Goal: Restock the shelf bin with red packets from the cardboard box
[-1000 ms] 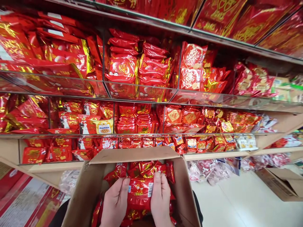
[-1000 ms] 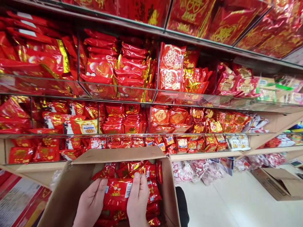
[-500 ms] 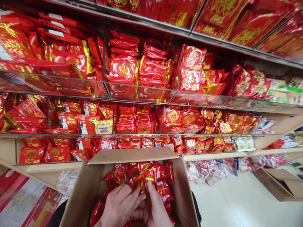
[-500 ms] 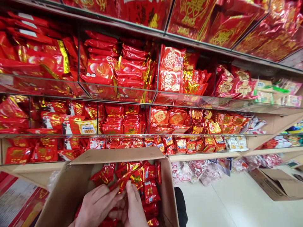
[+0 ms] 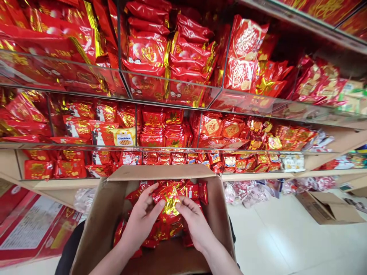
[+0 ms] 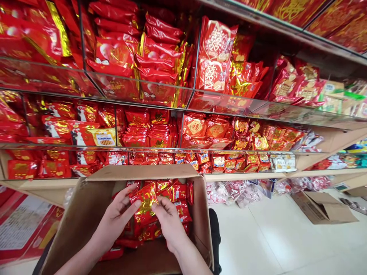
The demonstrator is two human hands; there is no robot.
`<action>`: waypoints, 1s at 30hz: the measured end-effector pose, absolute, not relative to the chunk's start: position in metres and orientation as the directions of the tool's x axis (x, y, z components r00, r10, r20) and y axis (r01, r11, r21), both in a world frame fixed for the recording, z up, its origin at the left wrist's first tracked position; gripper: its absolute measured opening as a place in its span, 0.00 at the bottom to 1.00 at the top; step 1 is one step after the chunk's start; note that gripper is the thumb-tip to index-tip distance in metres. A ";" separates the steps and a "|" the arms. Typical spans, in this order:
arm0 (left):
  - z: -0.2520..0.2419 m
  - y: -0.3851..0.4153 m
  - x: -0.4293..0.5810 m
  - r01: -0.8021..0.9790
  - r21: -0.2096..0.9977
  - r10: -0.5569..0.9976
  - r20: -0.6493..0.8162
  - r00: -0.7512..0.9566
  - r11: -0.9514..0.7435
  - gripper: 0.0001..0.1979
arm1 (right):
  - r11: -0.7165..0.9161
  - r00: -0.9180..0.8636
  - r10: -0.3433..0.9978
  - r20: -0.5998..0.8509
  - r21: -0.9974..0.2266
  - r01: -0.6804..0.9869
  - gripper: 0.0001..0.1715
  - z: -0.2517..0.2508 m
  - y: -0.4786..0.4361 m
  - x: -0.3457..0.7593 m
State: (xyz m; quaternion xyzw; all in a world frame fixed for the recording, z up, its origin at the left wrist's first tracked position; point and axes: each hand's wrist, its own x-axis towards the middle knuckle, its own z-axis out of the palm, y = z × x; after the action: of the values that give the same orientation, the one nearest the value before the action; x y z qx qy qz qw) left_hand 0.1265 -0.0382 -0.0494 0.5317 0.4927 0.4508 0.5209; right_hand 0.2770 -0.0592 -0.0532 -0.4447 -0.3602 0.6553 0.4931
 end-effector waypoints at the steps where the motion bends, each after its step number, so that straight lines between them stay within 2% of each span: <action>1: -0.049 -0.038 0.125 0.040 0.998 0.990 -0.051 0.135 0.047 0.25 | -0.199 -0.109 0.978 -0.177 -0.948 -0.250 0.11 -0.053 -0.060 0.278; 3: -0.047 -0.038 0.121 0.120 0.993 0.979 -0.046 0.200 0.023 0.24 | -0.073 -0.081 0.994 -0.069 -0.996 -0.054 0.22 -0.054 -0.060 0.282; 5: -0.045 -0.040 0.115 0.298 0.952 0.950 -0.023 0.312 -0.075 0.27 | 0.055 -0.132 0.991 0.034 -0.986 0.157 0.32 -0.051 -0.059 0.285; 7: -0.042 -0.044 0.111 0.430 0.883 0.902 -0.016 0.431 -0.190 0.31 | 0.176 -0.274 0.958 0.082 -0.925 0.337 0.27 -0.044 -0.058 0.286; 10: -0.039 -0.048 0.108 0.492 0.828 0.864 -0.019 0.504 -0.269 0.32 | 0.337 -0.449 0.890 0.080 -0.779 0.529 0.14 -0.029 -0.055 0.285; 12: -0.039 -0.049 0.105 0.495 0.820 0.895 0.044 0.444 -0.286 0.31 | 0.416 -0.496 0.864 0.080 -0.667 0.618 0.13 -0.016 -0.051 0.286; 15: -0.044 -0.047 0.094 0.465 0.834 0.954 0.233 0.191 -0.297 0.29 | 0.484 -0.458 0.867 0.198 -0.559 0.673 0.09 0.012 -0.031 0.294; 18: -0.057 -0.043 0.079 0.440 0.860 0.957 0.291 -0.008 -0.258 0.24 | 0.441 -0.220 0.885 0.410 -0.584 0.682 0.07 0.047 0.009 0.301; 21: -0.072 -0.043 0.072 0.432 0.876 0.973 0.232 0.009 -0.213 0.22 | 0.322 0.036 0.841 0.539 -0.553 0.769 0.07 0.075 0.062 0.297; 23: -0.080 -0.047 0.072 0.426 0.882 0.979 0.196 0.055 -0.201 0.20 | 0.185 0.143 0.819 0.556 -0.491 0.852 0.09 0.085 0.094 0.290; 26: -0.084 -0.057 0.077 0.428 0.883 0.981 0.159 0.111 -0.192 0.18 | 0.018 0.238 0.827 0.509 -0.448 0.894 0.13 0.087 0.130 0.280; 30: -0.085 -0.066 0.081 0.418 0.901 0.980 0.032 0.195 -0.113 0.16 | -0.027 0.250 0.866 0.432 -0.460 0.888 0.13 0.083 0.160 0.278</action>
State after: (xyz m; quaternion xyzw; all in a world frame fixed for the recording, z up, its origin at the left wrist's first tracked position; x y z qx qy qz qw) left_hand 0.0812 -0.0660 -0.0853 0.6596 0.5301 0.3484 0.4033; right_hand 0.2778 0.1600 0.0831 -0.7164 -0.6120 -0.0160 0.3345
